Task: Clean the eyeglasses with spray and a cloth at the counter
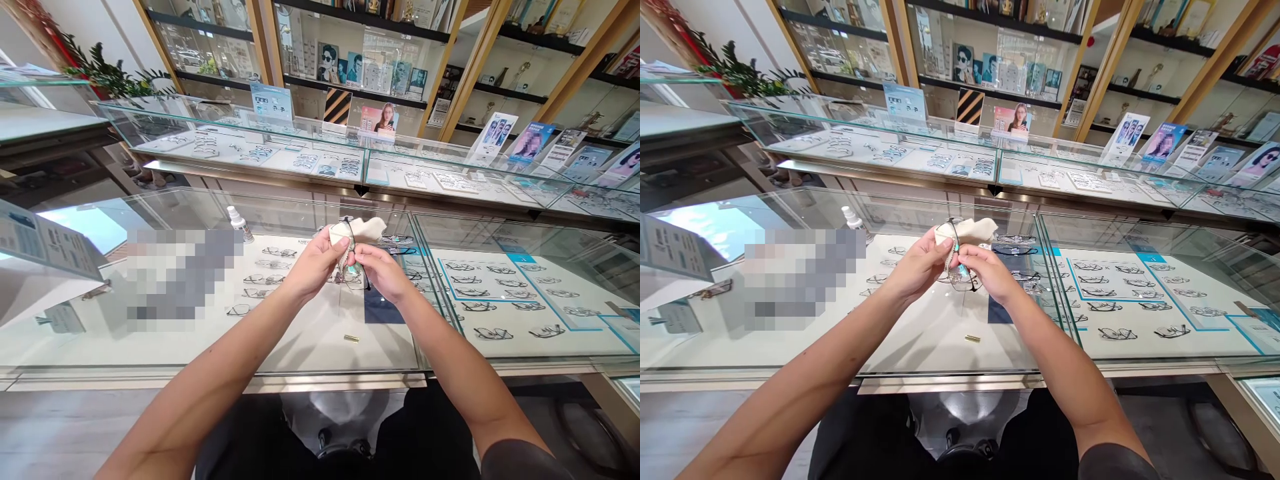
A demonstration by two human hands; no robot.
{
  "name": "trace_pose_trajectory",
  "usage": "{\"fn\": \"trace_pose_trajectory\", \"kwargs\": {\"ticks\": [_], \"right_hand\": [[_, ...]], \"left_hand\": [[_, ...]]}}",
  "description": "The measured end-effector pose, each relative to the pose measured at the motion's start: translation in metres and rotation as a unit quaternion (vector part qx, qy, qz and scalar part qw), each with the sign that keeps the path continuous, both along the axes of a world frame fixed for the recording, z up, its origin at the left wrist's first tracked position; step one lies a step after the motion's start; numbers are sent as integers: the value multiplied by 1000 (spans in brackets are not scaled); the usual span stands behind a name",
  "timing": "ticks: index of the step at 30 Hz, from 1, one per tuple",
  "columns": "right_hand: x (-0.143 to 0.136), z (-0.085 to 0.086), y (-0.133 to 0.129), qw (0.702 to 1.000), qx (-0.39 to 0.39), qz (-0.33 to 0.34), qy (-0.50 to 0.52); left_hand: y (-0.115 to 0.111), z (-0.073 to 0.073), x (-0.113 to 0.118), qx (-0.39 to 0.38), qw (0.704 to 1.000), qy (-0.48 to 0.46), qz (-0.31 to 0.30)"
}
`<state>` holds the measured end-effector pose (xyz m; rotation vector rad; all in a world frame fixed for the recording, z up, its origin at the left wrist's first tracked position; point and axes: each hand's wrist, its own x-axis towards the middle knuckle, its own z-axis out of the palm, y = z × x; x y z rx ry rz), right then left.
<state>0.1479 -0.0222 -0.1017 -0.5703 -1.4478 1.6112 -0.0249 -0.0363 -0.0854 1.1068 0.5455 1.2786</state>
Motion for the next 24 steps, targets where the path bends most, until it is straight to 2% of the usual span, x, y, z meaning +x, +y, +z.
{"fn": "trace_pose_trajectory", "kwargs": {"ticks": [6,12,16,21,24], "right_hand": [[-2,2,-2,1000,-28,1,13],[1,-5,4,1000,0,-3,-29],[4,-5,7,999,7,0,-49],[5,-5,10,999,6,10,-53],[5,-7,11,999,15,0,-47]], "left_hand": [[5,-1,-2,54,998,29,-9],[12,-2,-13,49,996,69,-3],[14,-1,-19,59,994,93,-13],[17,-2,-21,62,993,101,5],[21,-1,-26,69,990,120,-18]]}}
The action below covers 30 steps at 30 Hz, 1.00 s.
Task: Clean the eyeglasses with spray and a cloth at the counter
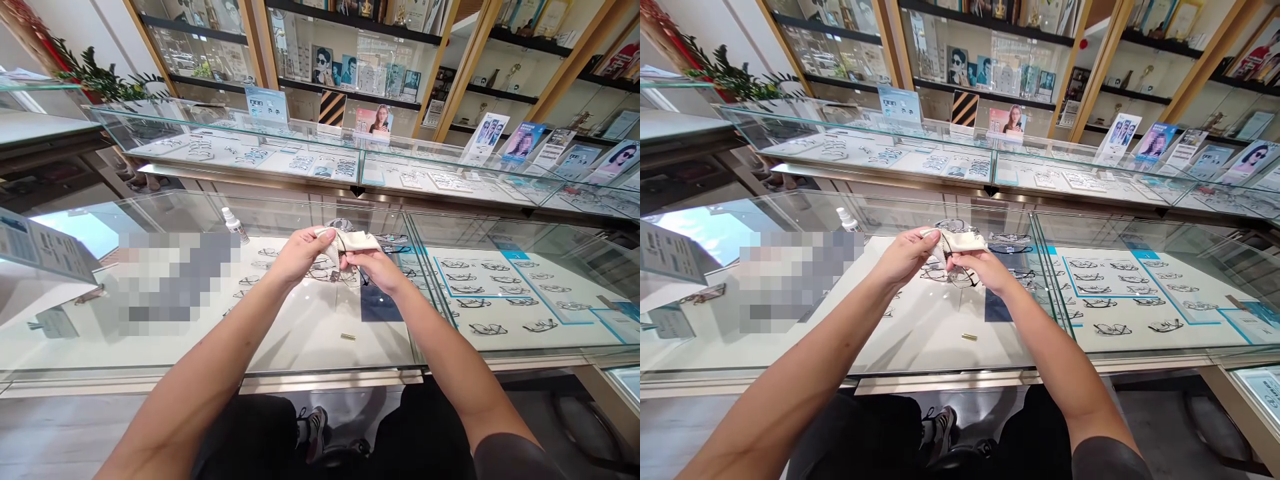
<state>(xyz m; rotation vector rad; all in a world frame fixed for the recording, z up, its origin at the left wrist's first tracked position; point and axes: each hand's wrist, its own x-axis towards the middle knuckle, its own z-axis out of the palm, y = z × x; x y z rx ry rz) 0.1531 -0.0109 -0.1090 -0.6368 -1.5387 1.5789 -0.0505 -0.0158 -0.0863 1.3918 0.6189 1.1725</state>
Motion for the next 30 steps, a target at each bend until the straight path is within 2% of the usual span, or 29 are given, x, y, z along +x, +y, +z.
{"fn": "trace_pose_trajectory", "kwargs": {"ticks": [5,9,14,17,20,25,28,30], "right_hand": [[1,5,0,999,-25,-19,21],[1,10,-2,998,-46,-26,29],[0,16,-9,999,-18,-25,39],[-1,32,-10,999,24,-18,31],[1,64,-6,998,69,-2,2],[9,130,-4,990,136,6,-39],[14,151,-5,986,164,-2,-39],[18,154,-6,985,172,-7,-33]], "left_hand": [[7,2,-11,-7,999,-6,-37],[2,3,-7,-15,999,-7,-39],[-11,9,8,20,999,-35,18],[-12,19,12,50,996,-37,57],[-8,43,13,93,991,-50,85],[-7,104,11,168,983,-34,72],[-12,132,8,179,982,-18,52],[-16,141,5,171,985,-16,31]]}}
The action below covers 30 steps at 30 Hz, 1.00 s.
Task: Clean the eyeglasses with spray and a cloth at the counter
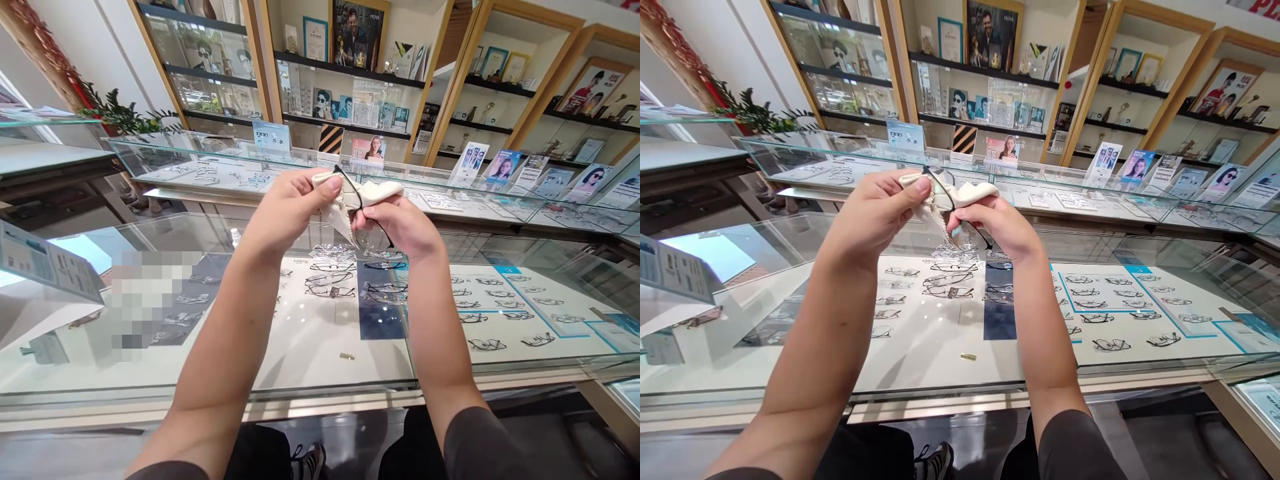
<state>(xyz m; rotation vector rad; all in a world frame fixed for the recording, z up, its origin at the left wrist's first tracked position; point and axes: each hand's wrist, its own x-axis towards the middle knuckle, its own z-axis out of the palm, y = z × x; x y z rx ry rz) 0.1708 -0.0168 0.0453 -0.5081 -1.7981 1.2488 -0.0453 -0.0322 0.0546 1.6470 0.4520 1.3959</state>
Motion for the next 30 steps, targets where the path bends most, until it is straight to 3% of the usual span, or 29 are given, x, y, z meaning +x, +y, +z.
{"fn": "trace_pose_trajectory", "kwargs": {"ticks": [6,22,30], "right_hand": [[7,-3,3,1000,-27,-3,-2],[-15,-12,7,997,-67,-11,30],[-13,-12,12,998,-58,-35,18]], "left_hand": [[-3,1,-6,-20,998,39,-39],[11,-23,21,-1,994,-64,87],[16,-11,-4,-63,998,-23,-2]]}}
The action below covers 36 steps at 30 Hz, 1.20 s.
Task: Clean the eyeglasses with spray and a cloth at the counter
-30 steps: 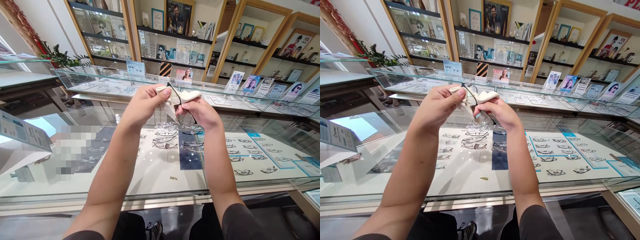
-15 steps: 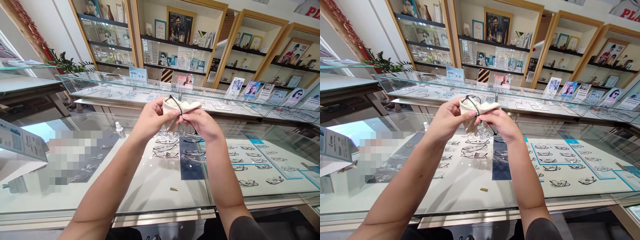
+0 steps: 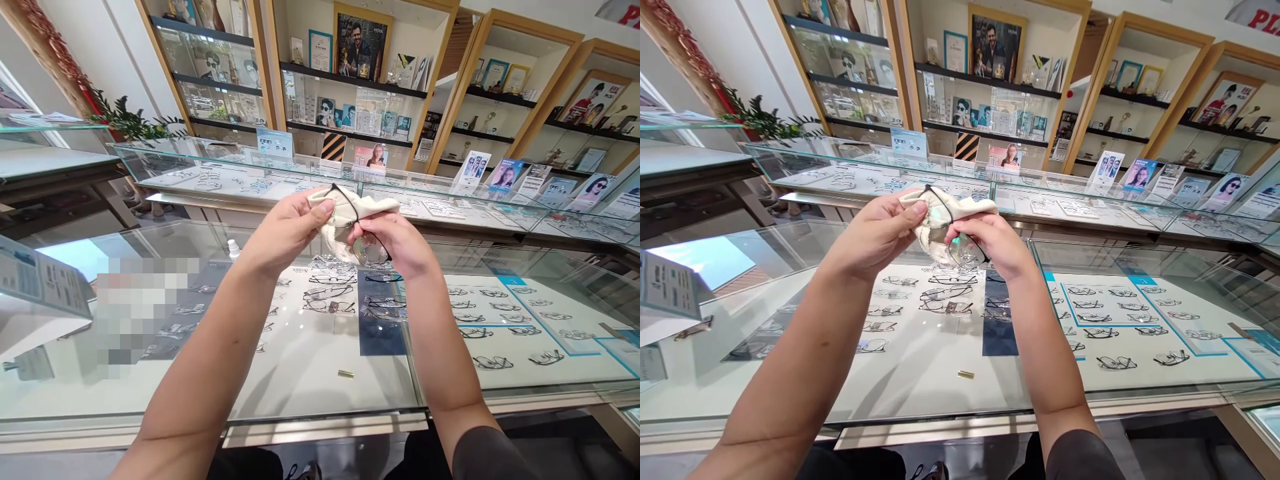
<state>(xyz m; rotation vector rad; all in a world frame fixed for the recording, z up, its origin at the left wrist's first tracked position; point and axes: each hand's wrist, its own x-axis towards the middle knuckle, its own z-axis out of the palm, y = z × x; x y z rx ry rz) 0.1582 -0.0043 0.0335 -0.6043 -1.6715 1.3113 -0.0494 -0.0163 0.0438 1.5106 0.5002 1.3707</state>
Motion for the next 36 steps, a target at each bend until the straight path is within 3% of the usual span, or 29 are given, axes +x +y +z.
{"fn": "trace_pose_trajectory", "kwargs": {"ticks": [5,10,14,20,25,31,36], "right_hand": [[2,0,1,1000,-2,29,1],[-3,-1,-4,999,-1,32,10],[-10,-3,-5,999,-10,26,18],[-7,-3,2,998,-6,3,56],[1,2,2,991,9,-31,128],[9,5,2,972,73,-110,195],[3,2,5,966,70,-105,224]], "left_hand": [[0,-5,6,28,1000,6,6],[-1,-15,23,59,996,-38,61],[4,-16,20,46,994,-46,90],[20,-11,9,23,997,-72,27],[24,-9,4,12,995,-103,11],[14,-6,-7,-20,1000,-20,2],[1,-6,4,-23,996,47,-66]]}}
